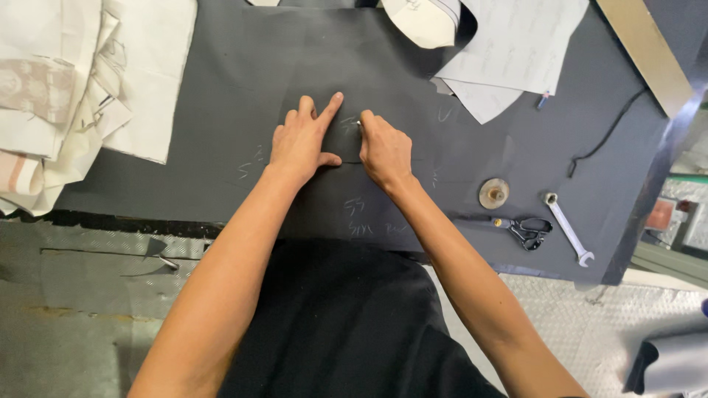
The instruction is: The person organizes a stack of paper patterns on a work table, then lays out a large sheet of dark gray material. Using a white marking tool, the person writes alphanumeric codes and draws lines on the material surface. The person repeatedly lifts and repositions the material to continue marking different sections.
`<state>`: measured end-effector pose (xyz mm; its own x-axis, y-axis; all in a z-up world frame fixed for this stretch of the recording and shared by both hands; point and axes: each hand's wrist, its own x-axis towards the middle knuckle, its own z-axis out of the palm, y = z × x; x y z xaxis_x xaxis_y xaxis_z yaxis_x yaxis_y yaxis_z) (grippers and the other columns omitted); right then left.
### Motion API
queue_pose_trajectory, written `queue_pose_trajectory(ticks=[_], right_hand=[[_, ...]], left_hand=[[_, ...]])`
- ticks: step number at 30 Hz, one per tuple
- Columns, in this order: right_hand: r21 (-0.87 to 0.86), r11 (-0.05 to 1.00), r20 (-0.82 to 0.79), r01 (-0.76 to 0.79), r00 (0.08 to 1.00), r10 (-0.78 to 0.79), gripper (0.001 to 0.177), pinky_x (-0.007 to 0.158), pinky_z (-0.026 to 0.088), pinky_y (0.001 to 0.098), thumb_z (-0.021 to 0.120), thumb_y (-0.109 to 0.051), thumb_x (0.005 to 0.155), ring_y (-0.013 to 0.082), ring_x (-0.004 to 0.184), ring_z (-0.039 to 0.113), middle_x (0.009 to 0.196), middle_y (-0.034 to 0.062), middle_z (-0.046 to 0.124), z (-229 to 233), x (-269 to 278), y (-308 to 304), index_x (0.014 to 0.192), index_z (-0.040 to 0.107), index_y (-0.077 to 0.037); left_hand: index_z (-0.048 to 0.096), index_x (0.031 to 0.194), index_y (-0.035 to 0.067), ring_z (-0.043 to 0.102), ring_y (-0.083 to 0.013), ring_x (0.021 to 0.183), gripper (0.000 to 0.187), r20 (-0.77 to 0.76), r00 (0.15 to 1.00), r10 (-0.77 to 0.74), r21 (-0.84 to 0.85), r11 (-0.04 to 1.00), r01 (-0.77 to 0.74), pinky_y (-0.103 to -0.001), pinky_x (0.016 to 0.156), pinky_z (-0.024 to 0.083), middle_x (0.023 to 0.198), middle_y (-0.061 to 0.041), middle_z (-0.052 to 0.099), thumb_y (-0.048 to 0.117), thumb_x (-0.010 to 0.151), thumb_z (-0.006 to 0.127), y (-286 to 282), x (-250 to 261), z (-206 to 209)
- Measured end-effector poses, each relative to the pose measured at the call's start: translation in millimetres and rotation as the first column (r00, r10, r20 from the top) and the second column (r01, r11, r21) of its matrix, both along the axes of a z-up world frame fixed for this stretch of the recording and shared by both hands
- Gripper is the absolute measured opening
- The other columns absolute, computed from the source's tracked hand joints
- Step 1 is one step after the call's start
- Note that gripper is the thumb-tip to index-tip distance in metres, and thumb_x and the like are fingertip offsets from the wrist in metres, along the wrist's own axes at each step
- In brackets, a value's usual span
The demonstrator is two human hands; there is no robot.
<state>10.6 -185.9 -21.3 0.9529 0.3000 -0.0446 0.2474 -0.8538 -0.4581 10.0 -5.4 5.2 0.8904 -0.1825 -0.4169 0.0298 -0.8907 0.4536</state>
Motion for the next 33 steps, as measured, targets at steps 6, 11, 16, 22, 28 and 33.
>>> queue_pose_trajectory(ticks=[6,11,16,22,28,33], right_hand=[[0.149,0.986,-0.053,0.071,0.997,-0.064,0.008,0.067,0.05,0.0489,0.062,-0.013,0.099,0.0396,0.081,0.068,0.09,0.015,0.071,8,-24,-7,0.102,0.059,-0.006],[0.481,0.694,-0.525,0.537,0.809,-0.262,0.013,0.052,0.048,0.0308,0.061,-0.007,0.099,0.0159,0.056,0.059,0.089,0.0113,0.07,6,-37,-20,0.109,0.064,0.0],[0.568,0.56,-0.565,0.603,0.781,-0.268,0.014,0.048,0.046,0.0241,0.066,-0.006,0.097,0.0085,0.054,0.056,0.088,0.009,0.069,-2,-37,-40,0.107,0.067,0.003],[0.56,0.514,-0.574,0.649,0.752,-0.324,0.024,0.049,0.047,0.0216,0.067,-0.005,0.094,0.0058,0.055,0.056,0.095,0.0084,0.074,6,-38,-58,0.117,0.069,0.001],[0.508,0.539,-0.63,0.671,0.717,-0.299,0.024,0.048,0.043,0.0218,0.051,-0.02,0.107,0.0072,0.05,0.051,0.08,0.0064,0.07,8,-41,-61,0.112,0.064,0.0],[0.434,0.594,-0.646,0.677,0.693,-0.319,0.021,0.046,0.038,0.0236,0.049,-0.021,0.11,0.0064,0.051,0.045,0.071,0.0025,0.056,7,-49,-68,0.114,0.059,-0.003]], left_hand=[[0.029,0.161,0.032,0.056,-0.0289,0.102,0.116,0.066,0.998,-0.017,-0.01,1.0,0.017,-0.045,0.08,0.053,0.122,-0.009,0.047,0.034,0.065,0.095,2,0,-3],[0.029,0.16,0.034,0.055,-0.0283,0.103,0.117,0.001,1.0,-0.014,-0.014,1.0,0.014,-0.045,0.082,0.052,0.122,-0.009,0.046,0.035,0.064,0.096,1,-5,-1],[0.028,0.16,0.034,0.053,-0.0283,0.105,0.119,-0.042,0.999,-0.018,-0.054,0.998,0.015,-0.045,0.086,0.052,0.123,-0.009,0.044,0.032,0.063,0.097,6,2,-2],[0.027,0.161,0.038,0.054,-0.0267,0.108,0.123,-0.076,0.997,-0.013,-0.059,0.998,0.008,-0.045,0.092,0.052,0.126,-0.007,0.043,0.027,0.062,0.097,6,4,-6],[0.026,0.159,0.039,0.053,-0.0271,0.111,0.119,-0.1,0.995,-0.02,-0.08,0.997,0.012,-0.045,0.096,0.051,0.127,-0.008,0.042,0.028,0.064,0.097,8,7,-4],[0.026,0.161,0.039,0.054,-0.0266,0.111,0.113,-0.109,0.994,-0.009,-0.071,0.997,0.001,-0.045,0.097,0.051,0.128,-0.007,0.042,0.025,0.07,0.093,6,5,-3]])
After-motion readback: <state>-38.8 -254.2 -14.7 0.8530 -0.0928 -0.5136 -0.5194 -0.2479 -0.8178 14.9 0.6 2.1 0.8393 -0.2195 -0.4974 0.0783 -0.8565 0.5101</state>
